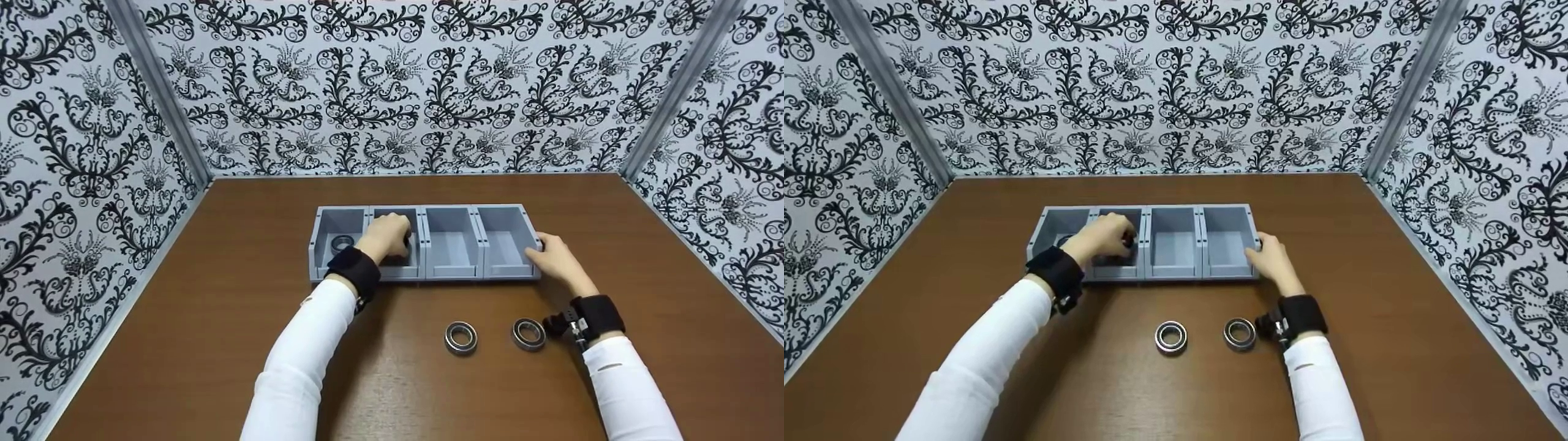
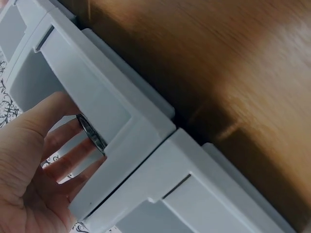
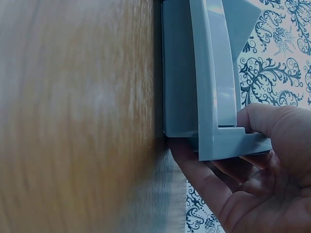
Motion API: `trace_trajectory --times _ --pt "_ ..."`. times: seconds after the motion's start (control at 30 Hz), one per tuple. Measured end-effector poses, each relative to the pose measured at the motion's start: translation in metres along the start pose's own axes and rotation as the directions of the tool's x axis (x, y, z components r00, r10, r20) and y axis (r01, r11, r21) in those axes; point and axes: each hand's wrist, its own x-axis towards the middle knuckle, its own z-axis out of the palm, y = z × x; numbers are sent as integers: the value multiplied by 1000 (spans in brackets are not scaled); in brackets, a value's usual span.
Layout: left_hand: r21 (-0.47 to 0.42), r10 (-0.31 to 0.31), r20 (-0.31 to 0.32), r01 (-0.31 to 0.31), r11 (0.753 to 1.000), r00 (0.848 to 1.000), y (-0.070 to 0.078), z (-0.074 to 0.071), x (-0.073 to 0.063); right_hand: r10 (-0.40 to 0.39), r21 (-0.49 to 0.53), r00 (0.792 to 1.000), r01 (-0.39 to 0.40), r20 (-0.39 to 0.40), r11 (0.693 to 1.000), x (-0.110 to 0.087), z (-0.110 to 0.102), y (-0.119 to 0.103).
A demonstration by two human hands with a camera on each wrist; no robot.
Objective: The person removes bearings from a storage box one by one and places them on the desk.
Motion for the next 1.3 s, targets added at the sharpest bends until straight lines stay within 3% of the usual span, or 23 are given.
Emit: trace_trajectory --times 0.4,0.63,0.83,1.3 --pt "10 -10 18 9 1000 1000 1 -6 2 0 -12 1000 0 7 1000 0 -1 0" --pt "23 27 0 -27 999 1000 2 -12 0 30 -34 999 -29 22 999 0 -1 0" --pt "26 24 -9 -24 999 1000 2 -17 -1 29 -24 1000 -29 11 999 0 -1 0" --pt "-20 8 -14 -8 1000 1000 2 -21 -2 30 4 999 -30 22 1000 -1 0 -1"
